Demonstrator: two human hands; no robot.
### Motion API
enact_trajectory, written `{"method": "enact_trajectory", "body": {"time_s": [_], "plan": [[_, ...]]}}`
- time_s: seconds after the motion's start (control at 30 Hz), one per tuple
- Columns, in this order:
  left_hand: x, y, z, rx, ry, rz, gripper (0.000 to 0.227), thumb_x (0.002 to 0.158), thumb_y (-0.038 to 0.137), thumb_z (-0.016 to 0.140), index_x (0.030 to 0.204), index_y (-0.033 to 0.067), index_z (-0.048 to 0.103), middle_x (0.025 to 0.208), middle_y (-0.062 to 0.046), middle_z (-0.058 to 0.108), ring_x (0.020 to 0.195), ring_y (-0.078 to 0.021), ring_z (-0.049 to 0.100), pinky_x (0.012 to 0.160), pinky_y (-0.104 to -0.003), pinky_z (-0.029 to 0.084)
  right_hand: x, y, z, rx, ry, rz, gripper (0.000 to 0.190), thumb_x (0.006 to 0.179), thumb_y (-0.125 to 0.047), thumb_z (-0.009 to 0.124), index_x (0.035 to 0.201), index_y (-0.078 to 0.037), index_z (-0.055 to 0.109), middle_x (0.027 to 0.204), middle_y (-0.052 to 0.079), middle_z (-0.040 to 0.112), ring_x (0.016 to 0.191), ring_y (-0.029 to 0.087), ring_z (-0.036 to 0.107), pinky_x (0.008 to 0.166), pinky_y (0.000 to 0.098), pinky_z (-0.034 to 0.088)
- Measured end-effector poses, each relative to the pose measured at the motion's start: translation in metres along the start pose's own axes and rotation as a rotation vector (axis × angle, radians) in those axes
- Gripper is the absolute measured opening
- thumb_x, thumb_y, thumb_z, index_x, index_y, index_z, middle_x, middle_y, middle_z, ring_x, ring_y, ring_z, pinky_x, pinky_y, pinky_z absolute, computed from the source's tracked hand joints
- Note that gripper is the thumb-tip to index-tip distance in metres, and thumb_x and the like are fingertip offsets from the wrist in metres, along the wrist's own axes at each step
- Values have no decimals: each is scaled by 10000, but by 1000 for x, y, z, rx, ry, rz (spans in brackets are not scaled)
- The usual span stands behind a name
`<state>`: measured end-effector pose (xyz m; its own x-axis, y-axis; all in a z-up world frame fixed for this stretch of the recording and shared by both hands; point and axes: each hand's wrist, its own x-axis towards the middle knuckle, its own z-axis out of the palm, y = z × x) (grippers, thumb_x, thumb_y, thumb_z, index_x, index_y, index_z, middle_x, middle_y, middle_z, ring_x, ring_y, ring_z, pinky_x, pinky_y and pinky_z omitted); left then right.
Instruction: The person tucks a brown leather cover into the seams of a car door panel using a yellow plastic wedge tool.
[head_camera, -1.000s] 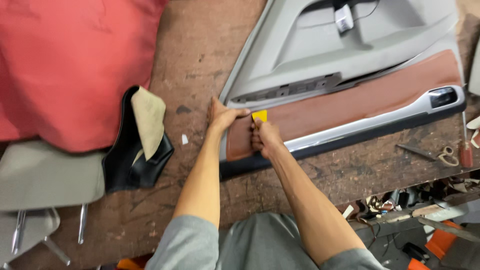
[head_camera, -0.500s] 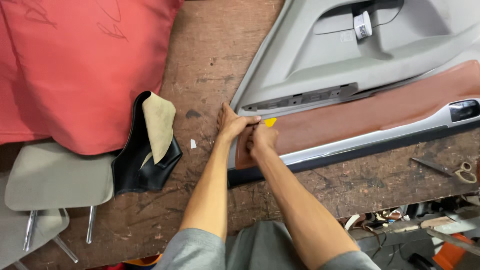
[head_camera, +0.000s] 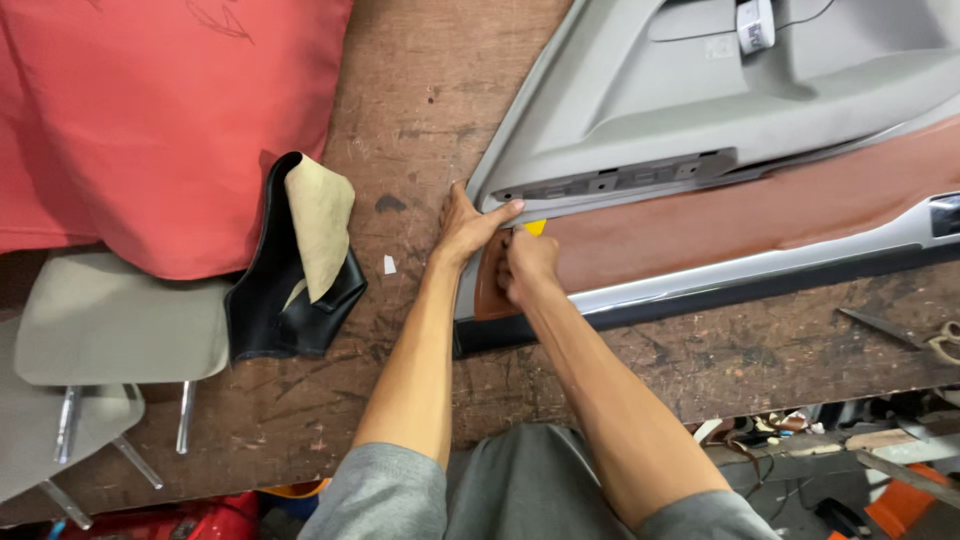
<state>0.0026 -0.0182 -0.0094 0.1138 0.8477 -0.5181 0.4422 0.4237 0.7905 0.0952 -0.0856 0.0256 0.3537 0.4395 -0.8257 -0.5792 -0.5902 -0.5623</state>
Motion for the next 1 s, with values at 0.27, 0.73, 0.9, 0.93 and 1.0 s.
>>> {"method": "enact_trajectory", "body": {"time_s": [0.27,0.73,0.9,0.93,1.0], "plan": [[1,-7,2,-116,23,-9,1221,574,503,933,1487,-53,343,1512,-316,405,1441,-419,386,1181,-480,338,-22,13,-33,-35,-217,41,287,1046,-286,492,795,-146,510,531,-54,354,367,83,269,344,290,174],[-5,1,1,-86,56,-55,1239,542,496,926,1509,-11,340,1558,-267,386,1479,-401,339,1195,-470,308,-37,9,-32,-175,-278,28,281,1046,-297,489,820,-132,516,522,-51,346,356,83,256,327,278,165],[2,-4,8,-19,37,-100,1316,598,517,952,1549,-28,223,1592,-301,259,1504,-422,211,1204,-514,200,-37,18,-19,-271,-240,-21,276,1046,-250,497,806,-114,488,536,-43,356,371,88,273,340,298,176],[1,-4,9,-16,45,-94,1309,593,523,942,1549,-29,238,1588,-298,284,1500,-421,234,1210,-511,211,-35,19,-14,-274,-215,-20,285,1045,-251,503,797,-111,497,538,-42,369,372,90,289,344,296,179],[1,-4,8,-13,68,-78,1296,582,534,924,1549,-29,268,1579,-292,335,1492,-419,280,1220,-504,233,-34,21,-6,-282,-170,-24,301,1042,-253,514,779,-106,513,541,-39,394,375,94,321,351,294,185]]}}
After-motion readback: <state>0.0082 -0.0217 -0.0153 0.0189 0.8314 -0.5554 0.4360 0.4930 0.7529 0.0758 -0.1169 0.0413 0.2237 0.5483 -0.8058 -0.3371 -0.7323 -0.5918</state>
